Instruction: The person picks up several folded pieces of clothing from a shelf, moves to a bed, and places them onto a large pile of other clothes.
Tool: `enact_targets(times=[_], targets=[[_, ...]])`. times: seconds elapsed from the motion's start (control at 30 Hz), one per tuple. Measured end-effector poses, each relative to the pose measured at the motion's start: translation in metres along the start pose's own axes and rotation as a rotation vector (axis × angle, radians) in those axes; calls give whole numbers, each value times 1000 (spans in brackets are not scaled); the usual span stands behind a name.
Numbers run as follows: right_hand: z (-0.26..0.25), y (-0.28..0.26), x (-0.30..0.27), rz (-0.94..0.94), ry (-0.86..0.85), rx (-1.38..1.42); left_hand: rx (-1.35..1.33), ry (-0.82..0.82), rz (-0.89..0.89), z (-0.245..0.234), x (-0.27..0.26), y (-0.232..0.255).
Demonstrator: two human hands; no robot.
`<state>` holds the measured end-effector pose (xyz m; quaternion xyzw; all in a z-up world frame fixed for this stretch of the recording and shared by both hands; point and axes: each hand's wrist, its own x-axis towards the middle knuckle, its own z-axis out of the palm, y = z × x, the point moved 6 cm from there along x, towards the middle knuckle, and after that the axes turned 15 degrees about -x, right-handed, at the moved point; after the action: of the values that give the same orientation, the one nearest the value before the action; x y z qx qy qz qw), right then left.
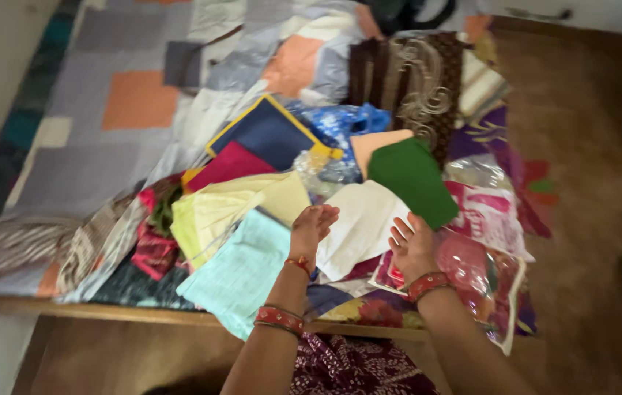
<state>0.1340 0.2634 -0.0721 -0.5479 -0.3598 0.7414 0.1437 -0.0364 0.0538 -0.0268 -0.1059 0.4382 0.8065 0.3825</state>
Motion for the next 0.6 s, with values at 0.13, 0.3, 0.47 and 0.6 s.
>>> enact_targets(times=[0.13, 0.3, 0.47, 0.6], targets=[[-47, -20, -33, -101, 36, 70, 66, -82, -118, 45, 9, -42], [-132, -14, -68, -186, 140, 288, 69, -59, -251, 74, 10, -105], [-225, 16, -103, -139, 359, 297, 74, 35, -237, 91, 4, -177], [-285, 25, -128, -187, 381, 417, 163, -99, -300, 121, -10, -253]])
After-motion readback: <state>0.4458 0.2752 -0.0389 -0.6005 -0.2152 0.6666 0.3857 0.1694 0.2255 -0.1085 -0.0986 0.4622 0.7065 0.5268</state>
